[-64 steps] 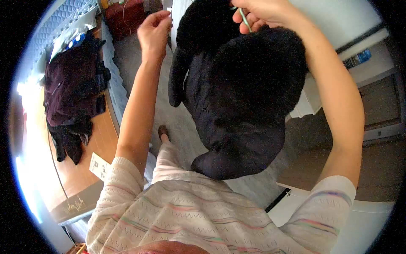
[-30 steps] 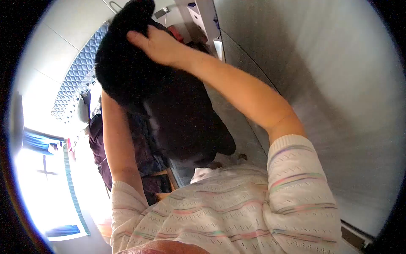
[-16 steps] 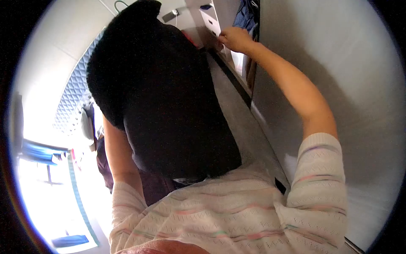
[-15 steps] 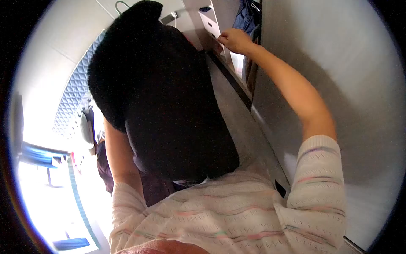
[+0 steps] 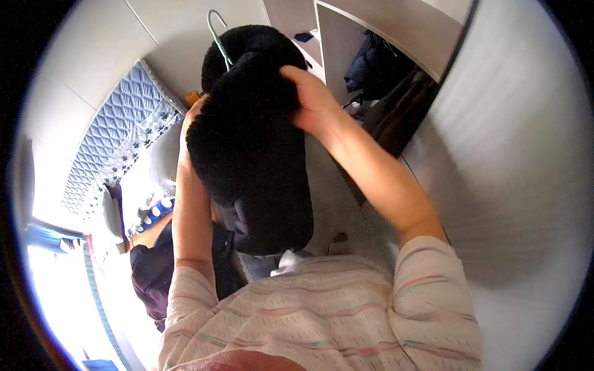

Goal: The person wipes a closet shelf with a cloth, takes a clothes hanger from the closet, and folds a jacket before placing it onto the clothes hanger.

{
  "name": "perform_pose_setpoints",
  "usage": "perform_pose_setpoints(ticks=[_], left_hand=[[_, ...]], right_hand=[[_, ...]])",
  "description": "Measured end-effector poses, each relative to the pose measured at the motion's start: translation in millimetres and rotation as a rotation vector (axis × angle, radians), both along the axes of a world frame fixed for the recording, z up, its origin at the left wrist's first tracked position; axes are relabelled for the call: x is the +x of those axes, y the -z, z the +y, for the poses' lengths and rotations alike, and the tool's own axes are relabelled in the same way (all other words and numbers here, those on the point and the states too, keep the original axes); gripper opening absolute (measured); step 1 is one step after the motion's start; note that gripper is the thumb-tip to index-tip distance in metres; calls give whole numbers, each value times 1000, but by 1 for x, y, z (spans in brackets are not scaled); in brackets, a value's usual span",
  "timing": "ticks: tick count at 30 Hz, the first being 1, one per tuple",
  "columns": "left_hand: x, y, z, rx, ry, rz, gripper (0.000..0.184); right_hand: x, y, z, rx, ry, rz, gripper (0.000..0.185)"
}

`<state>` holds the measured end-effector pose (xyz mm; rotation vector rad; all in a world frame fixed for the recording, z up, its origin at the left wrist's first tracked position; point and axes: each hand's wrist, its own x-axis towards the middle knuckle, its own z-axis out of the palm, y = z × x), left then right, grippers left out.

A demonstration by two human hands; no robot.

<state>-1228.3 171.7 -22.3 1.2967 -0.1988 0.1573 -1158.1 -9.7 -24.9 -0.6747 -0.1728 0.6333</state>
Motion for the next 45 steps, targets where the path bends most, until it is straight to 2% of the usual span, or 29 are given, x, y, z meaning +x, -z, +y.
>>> perform_pose_setpoints(ticks=[3, 6, 7, 9, 10, 11, 12, 15, 18, 21, 24, 25, 28, 34, 37, 41, 45], left_hand=[[31, 8, 19, -203, 89, 81, 32], [54, 0, 15, -252, 120, 142, 31], [63, 0, 12, -284, 196, 128, 29], [74, -1, 6, -293, 167, 131, 27], [80, -1, 6, -296, 160, 129, 25], [95, 6, 12, -382, 312, 88, 22], [105, 9, 15, -377, 336, 104, 22], [131, 12, 22, -374, 414, 139, 21], [150, 16, 27, -409, 509, 153, 22], [174, 25, 35, -441, 620, 171, 25], [181, 24, 38, -449, 659, 224, 25], [185, 27, 40, -433, 671, 213, 24], [190, 26, 39, -329, 711, 240, 24], [189, 39, 23, -144, 707, 181, 28], [180, 32, 15, -117, 676, 149, 27], [174, 25, 15, -150, 610, 158, 26], [174, 27, 12, -331, 630, 191, 25]], right_hand=[[6, 3, 17, 32, 80, 98, 33], [31, 7, 20, 45, 119, -20, 33], [40, 6, 19, 34, 133, -70, 32], [63, 3, 16, 9, 170, -171, 32], [78, 5, 16, -24, 169, -127, 32], [95, 8, 15, -56, 171, -85, 32], [107, 9, 14, -86, 176, -43, 32], [125, -7, 17, -318, 279, -118, 31], [146, -16, 26, -280, 339, -160, 32], [142, -32, 38, -494, 521, -162, 33], [172, -19, 13, -751, 451, -234, 33], [155, -31, 23, -845, 568, -192, 33], [171, 1, -3, -687, 592, -140, 28], [129, 22, 12, -250, 915, 163, 26], [111, 43, 28, -125, 851, 180, 28], [90, 59, 47, -117, 705, 132, 31], [97, 55, 29, -320, 652, 43, 34]])
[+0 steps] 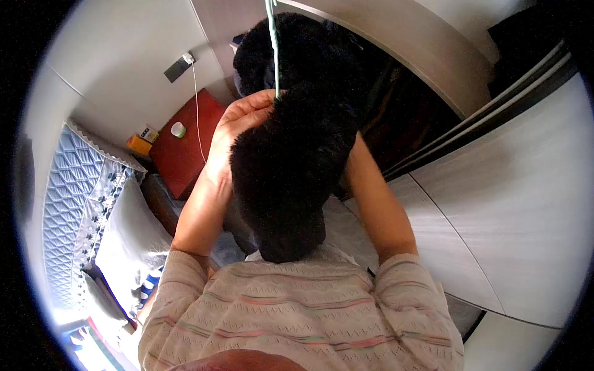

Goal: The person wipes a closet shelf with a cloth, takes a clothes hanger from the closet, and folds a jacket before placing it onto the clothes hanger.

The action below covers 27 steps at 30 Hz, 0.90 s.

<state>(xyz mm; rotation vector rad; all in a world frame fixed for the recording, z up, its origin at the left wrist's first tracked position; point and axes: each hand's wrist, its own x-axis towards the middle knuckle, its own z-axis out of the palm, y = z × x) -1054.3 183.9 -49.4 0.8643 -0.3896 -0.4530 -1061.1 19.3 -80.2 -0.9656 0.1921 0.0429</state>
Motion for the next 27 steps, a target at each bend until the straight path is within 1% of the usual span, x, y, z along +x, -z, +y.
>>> perform_pose_setpoints(ticks=[2, 5, 6, 8, 9, 11, 14, 15, 16, 17, 19, 20, 22, 23, 25, 26, 27], left_hand=[[1, 4, -2, -2, -30, -10, 24], [5, 7, -8, -45, -16, -40, 24], [7, 8, -11, -67, 1, -53, 24], [12, 13, -20, 43, -69, -80, 24], [12, 15, -25, 96, -104, -91, 24], [8, 13, -34, 87, -79, -88, 23], [10, 16, -46, 128, -37, -142, 25], [10, 18, -49, 150, -22, -166, 27], [5, 12, -54, 111, 16, -157, 29], [5, 15, -58, 102, -1, -155, 26], [4, 18, -63, 89, -40, -153, 21], [3, 15, -61, 116, -59, -146, 20], [1, 5, -55, 169, -101, -128, 19], [2, 6, -53, 152, -108, -149, 18], [5, 8, -49, 120, -119, -192, 16], [3, 5, -47, 150, -129, -205, 15], [4, 5, -44, 149, -128, -192, 15]], right_hand=[[-2, -13, -13, -62, 16, 25, 36], [-23, -39, -23, 50, 90, 83, 46], [-31, -39, -26, -22, 71, 77, 50], [-43, -38, -32, -168, 35, 64, 57], [-44, -39, -38, -294, 35, 83, 59], [-44, -40, -55, -543, 38, 119, 62], [-47, -38, -74, -452, 25, 56, 61], [-47, -42, -74, -459, 52, 102, 55], [-46, -54, -68, -466, 81, 146, 49], [-45, -61, -65, -470, 109, 187, 44], [-42, -57, -71, -322, 114, 147, 40], [-40, -52, -75, -247, 114, 128, 38], [-40, -28, -84, 61, 49, 10, 36], [-41, -15, -86, 216, 17, -47, 36], [-41, 11, -76, 229, 13, -189, 35], [-41, 17, -69, 239, 15, -261, 35], [-41, 18, -64, 215, 1, -246, 35]])
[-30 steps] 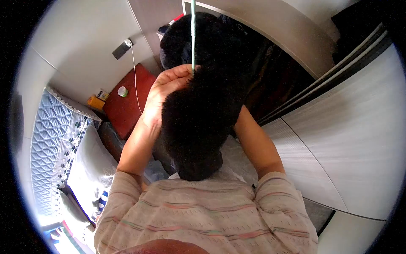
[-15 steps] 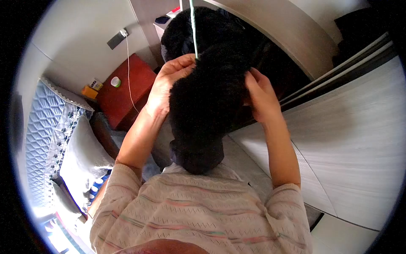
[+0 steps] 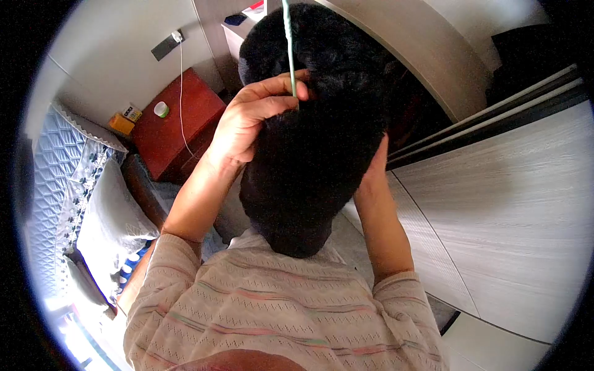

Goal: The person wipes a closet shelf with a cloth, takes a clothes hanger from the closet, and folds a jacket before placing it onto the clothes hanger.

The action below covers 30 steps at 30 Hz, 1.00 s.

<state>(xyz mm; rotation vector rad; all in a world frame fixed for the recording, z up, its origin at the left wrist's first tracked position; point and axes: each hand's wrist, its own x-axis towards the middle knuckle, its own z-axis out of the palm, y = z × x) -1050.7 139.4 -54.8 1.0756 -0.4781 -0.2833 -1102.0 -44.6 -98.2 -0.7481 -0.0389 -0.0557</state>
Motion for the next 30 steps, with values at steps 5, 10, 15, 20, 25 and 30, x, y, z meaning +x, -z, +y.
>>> perform_pose_setpoints(ticks=[5, 10, 15, 20, 25, 30], left_hand=[[6, 5, 10, -28, 47, 58, 16], [8, 3, 14, -79, 61, 89, 18], [10, -4, 17, -30, 23, 2, 19], [6, -15, 26, 44, -98, 39, 19], [5, -22, 29, -81, -68, 66, 16], [8, -25, 29, -88, -119, -8, 17]], right_hand=[[17, -13, -8, 121, -198, 258, 37], [13, -14, 12, -245, -169, 219, 38], [7, 20, 5, -143, -275, 487, 44], [15, 45, -36, -1082, -192, 442, 39], [16, 28, -82, -2508, -363, 214, 30], [12, 60, -105, -2861, -686, 395, 34]])
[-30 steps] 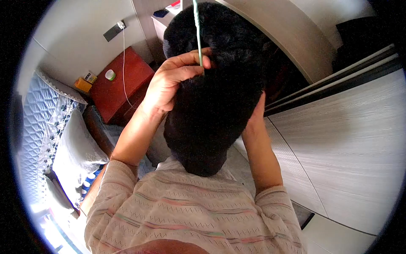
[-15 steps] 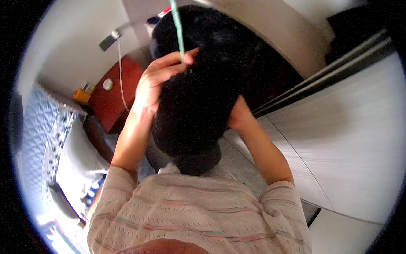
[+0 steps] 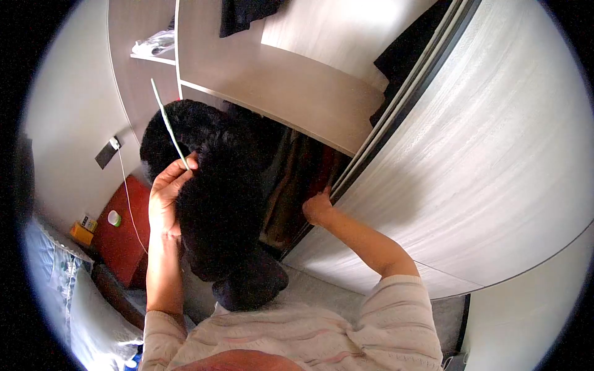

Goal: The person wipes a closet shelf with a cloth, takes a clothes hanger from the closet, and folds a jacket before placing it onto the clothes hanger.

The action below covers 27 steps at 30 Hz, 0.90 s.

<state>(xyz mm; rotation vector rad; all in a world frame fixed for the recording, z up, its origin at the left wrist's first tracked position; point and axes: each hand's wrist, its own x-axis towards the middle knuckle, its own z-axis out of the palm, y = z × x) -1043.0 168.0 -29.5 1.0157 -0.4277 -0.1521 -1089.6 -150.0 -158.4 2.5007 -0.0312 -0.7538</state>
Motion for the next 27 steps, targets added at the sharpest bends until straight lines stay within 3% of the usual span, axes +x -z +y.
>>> perform_pose_setpoints(ticks=[3, 5, 6, 8, 10, 12, 15, 18, 19, 27], left_hand=[[7, -11, 8, -38, 16, -16, 17], [23, -14, 11, -14, -9, 53, 18], [31, -17, 13, -27, -2, 47, 20], [40, -32, 16, -6, -25, 9, 21], [52, -41, 20, -91, 53, -22, 21], [65, -44, 21, -194, 149, -49, 22], [67, -62, 18, -233, 202, -58, 27], [79, -79, 11, -179, 173, -147, 30], [79, -82, 7, -163, 130, -205, 32], [66, -113, -22, -20, 20, -476, 42]], right_hand=[[-6, -27, 11, 174, 36, -37, 32], [-3, -39, 7, 792, 311, -145, 28], [-16, -81, 39, 936, 353, -382, 25], [-29, -126, 61, 1369, 352, -591, 24], [-50, -186, 114, 1443, 502, -723, 27], [-68, -212, 150, 1489, 385, -787, 36], [-85, -216, 198, 1116, 20, -1044, 55], [-80, -211, 229, 480, -225, -1120, 75], [-80, -208, 232, 511, -165, -1114, 83], [-79, -218, 235, 169, 43, -1233, 81]])
